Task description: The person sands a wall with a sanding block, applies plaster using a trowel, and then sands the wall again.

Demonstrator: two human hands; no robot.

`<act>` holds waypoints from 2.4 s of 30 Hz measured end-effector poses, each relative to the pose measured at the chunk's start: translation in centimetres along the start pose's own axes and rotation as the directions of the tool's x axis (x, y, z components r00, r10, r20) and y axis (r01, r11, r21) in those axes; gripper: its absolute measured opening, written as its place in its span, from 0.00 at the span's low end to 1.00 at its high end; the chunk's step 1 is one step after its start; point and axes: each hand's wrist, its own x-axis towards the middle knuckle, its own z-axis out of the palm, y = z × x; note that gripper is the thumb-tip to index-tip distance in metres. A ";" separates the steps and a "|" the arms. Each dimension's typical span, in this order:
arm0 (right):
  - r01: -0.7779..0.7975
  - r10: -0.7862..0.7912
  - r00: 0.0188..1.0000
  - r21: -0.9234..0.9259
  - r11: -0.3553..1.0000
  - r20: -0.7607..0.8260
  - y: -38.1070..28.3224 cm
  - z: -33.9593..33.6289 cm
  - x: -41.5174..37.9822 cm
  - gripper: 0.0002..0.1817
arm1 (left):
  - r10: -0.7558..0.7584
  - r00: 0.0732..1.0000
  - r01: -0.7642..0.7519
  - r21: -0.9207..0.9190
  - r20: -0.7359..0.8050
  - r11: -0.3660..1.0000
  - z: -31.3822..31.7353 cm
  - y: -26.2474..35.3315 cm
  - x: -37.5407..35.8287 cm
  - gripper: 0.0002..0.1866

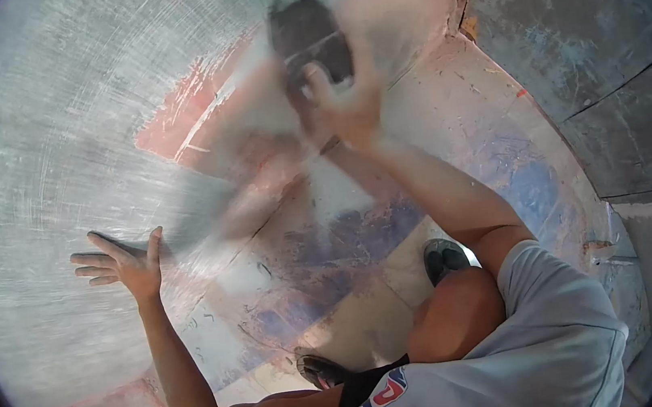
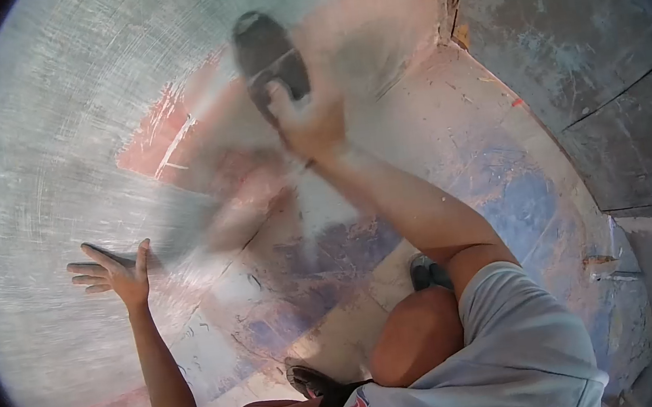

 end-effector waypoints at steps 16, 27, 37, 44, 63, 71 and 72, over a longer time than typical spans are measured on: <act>0.156 -0.153 0.986 -0.031 0.987 0.072 -0.1 -0.6 -0.3 0.33 | -0.010 1.000 0.010 -0.037 -0.009 0.999 0.0 0.2 0.0 0.75; -0.084 0.099 0.987 0.125 0.989 -0.125 1.6 -2.4 4.1 0.30 | -0.018 1.000 0.018 -0.029 0.003 0.999 -0.2 0.4 0.0 0.75; 0.129 -0.138 0.926 0.051 0.990 0.352 -1.3 -1.4 0.2 0.34 | -0.004 1.000 0.003 -0.013 -0.018 1.000 0.2 0.3 -0.1 0.75; -0.012 0.014 0.990 0.018 1.000 -0.142 2.8 -2.1 3.5 0.32 | -0.016 1.000 0.016 -0.021 -0.013 1.000 -0.1 0.6 0.0 0.75; 0.184 -0.187 0.972 0.031 0.982 0.142 -2.1 0.2 -1.8 0.30 | 0.004 0.999 -0.005 -0.042 -0.032 0.999 0.3 0.5 -0.1 0.75; -0.176 0.170 0.984 0.161 0.971 0.046 -0.7 -2.0 2.3 0.33 | -0.009 1.000 0.009 -0.043 -0.017 0.999 0.2 0.4 -0.1 0.74; -0.257 0.276 0.961 0.340 0.905 -0.008 -1.3 -2.1 3.0 0.33 | -0.016 1.000 0.015 -0.029 -0.015 0.999 0.2 0.4 -0.1 0.74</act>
